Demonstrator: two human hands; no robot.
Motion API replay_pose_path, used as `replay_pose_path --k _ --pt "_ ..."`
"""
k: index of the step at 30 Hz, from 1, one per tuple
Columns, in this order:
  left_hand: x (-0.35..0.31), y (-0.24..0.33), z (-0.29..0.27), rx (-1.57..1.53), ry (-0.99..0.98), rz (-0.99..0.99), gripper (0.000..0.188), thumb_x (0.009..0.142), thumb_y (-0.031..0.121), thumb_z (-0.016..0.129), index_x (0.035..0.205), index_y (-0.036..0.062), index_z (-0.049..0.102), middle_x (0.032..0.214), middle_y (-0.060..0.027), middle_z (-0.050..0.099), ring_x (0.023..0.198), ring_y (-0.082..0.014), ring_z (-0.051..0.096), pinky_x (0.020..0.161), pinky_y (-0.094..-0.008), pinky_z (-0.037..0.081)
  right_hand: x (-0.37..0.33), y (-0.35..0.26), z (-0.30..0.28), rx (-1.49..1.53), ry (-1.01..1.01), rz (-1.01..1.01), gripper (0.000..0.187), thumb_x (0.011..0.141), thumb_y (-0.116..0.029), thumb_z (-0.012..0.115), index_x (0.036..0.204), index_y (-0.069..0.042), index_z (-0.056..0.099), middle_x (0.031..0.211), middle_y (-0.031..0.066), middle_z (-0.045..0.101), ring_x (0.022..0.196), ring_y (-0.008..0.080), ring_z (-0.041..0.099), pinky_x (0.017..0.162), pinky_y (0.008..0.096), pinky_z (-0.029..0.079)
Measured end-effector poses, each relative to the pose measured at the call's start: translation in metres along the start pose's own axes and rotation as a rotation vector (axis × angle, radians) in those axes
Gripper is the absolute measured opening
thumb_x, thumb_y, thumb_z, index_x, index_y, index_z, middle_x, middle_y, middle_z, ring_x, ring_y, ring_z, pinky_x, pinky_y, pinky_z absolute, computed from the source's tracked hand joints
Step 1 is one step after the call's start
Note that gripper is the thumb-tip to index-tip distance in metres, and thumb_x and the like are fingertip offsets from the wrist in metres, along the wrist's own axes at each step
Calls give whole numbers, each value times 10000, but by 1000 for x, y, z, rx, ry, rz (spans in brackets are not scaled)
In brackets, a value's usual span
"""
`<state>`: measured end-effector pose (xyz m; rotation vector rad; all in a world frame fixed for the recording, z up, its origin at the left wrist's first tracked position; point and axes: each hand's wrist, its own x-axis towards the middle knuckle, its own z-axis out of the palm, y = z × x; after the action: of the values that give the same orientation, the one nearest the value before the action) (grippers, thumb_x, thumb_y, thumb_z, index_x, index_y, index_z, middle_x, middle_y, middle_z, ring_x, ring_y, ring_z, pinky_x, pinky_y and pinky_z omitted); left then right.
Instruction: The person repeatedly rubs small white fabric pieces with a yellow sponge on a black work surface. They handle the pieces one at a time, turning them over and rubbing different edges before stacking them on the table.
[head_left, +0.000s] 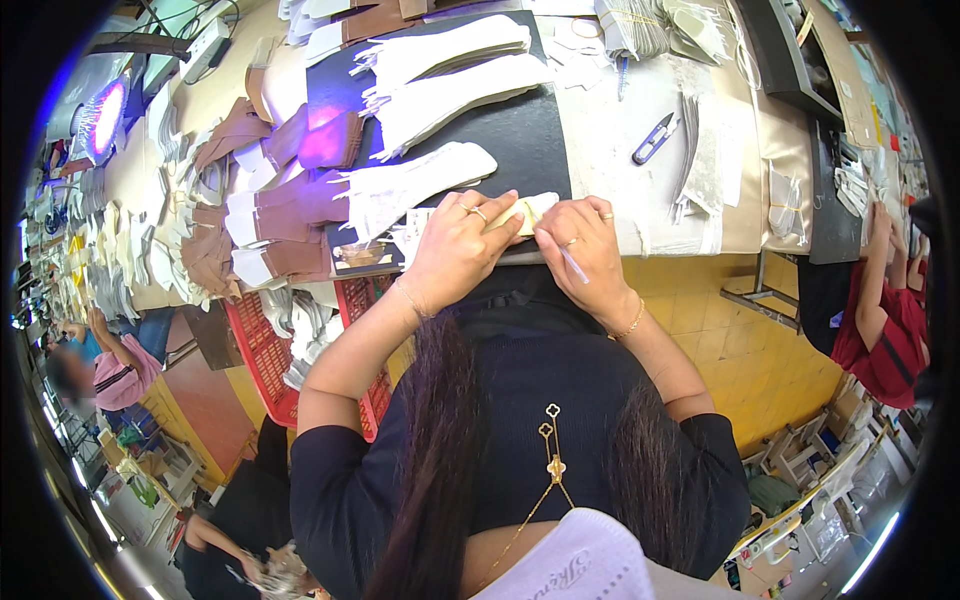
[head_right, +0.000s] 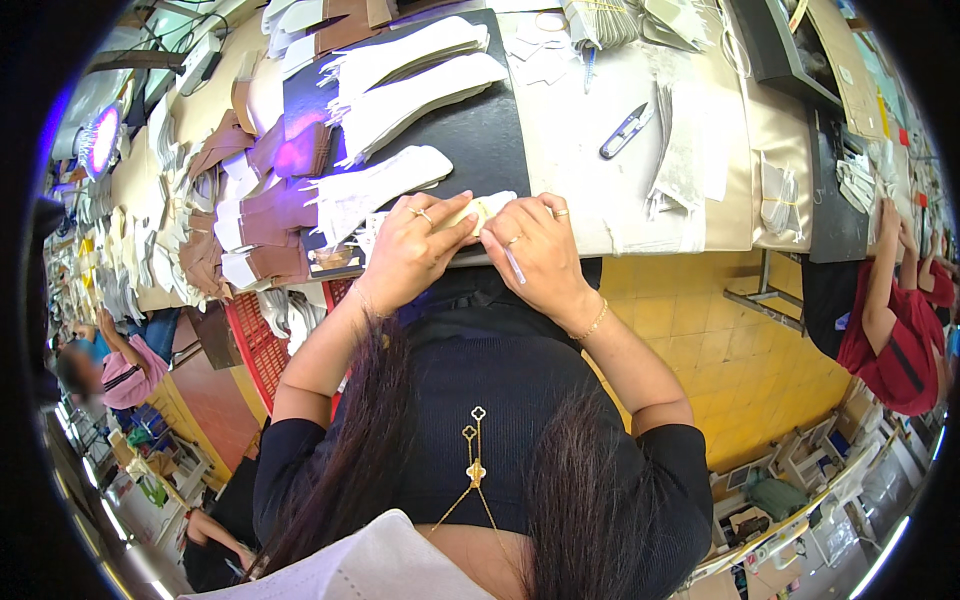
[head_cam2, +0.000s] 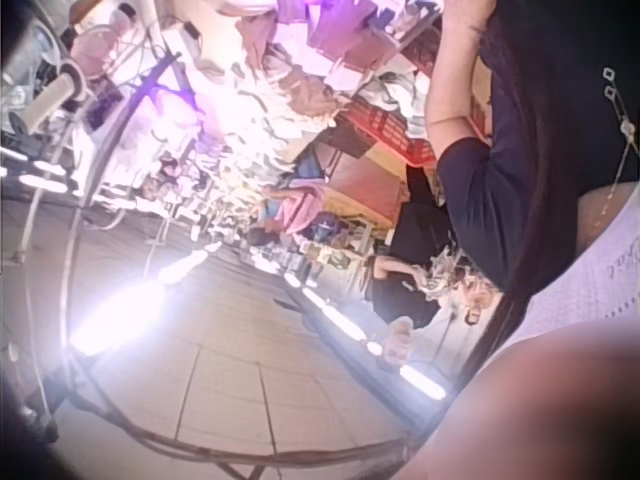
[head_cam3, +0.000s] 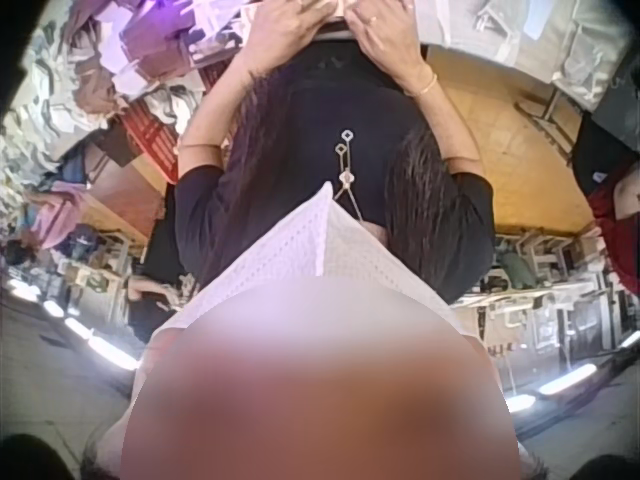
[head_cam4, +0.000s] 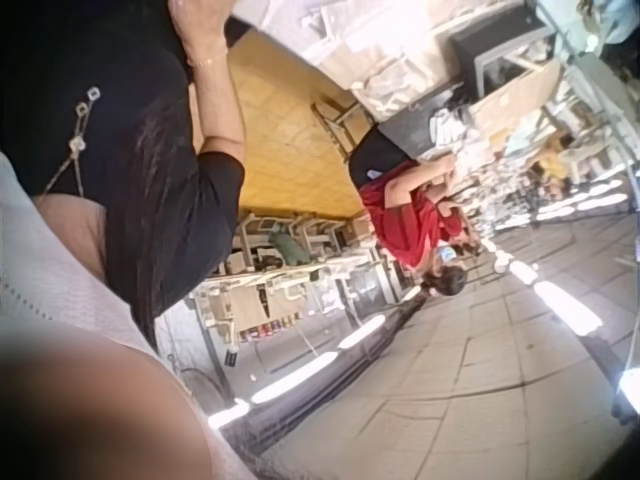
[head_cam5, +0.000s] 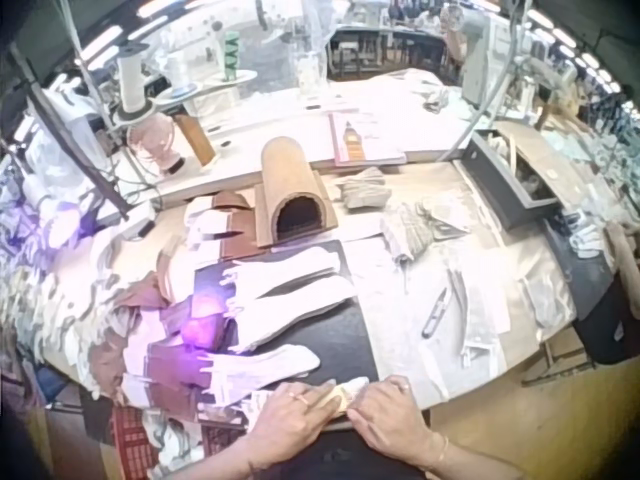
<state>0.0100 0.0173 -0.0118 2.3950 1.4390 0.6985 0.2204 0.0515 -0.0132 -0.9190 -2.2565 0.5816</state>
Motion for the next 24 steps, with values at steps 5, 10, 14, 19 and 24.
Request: replay_pose_path --k 5,10,14,19,24 --pt "0 -7 -1 -161 -8 -75 277 811 181 813 1062 73 768 1188 -87 723 945 -247 641 866 -377 518 -12 3 -18 88 16 -2 97 975 -163 635 969 -68 622 928 71 668 859 243 639 927 423 416" --pt "3 -14 -5 -418 -29 -275 305 812 154 835 1098 66 777 1154 -96 748 1047 -265 681 933 -371 541 -16 4 -5 254 197 56 232 1035 -259 577 1148 -56 594 1102 129 683 1013 292 625 1051 470 415" --pt "4 -17 -9 -508 -19 -342 313 816 162 838 1101 54 769 1156 -109 748 1068 -267 688 949 -370 533 -19 3 4 312 227 50 291 1055 -280 549 1240 -55 544 1197 156 656 1132 331 576 1079 487 415" --pt "4 -18 -9 -590 0 -380 324 814 183 843 1096 49 757 1137 -121 744 1068 -279 693 951 -369 529 -18 1 4 323 243 48 293 1061 -269 541 1254 -49 539 1231 165 642 1142 332 566 1081 473 416" --pt "1 -18 -5 -685 44 -395 333 808 159 850 1105 45 750 1134 -126 742 1058 -265 703 929 -358 541 -19 1 4 332 233 55 300 1060 -264 540 1264 -44 533 1241 167 641 1151 337 555 1079 468 413"
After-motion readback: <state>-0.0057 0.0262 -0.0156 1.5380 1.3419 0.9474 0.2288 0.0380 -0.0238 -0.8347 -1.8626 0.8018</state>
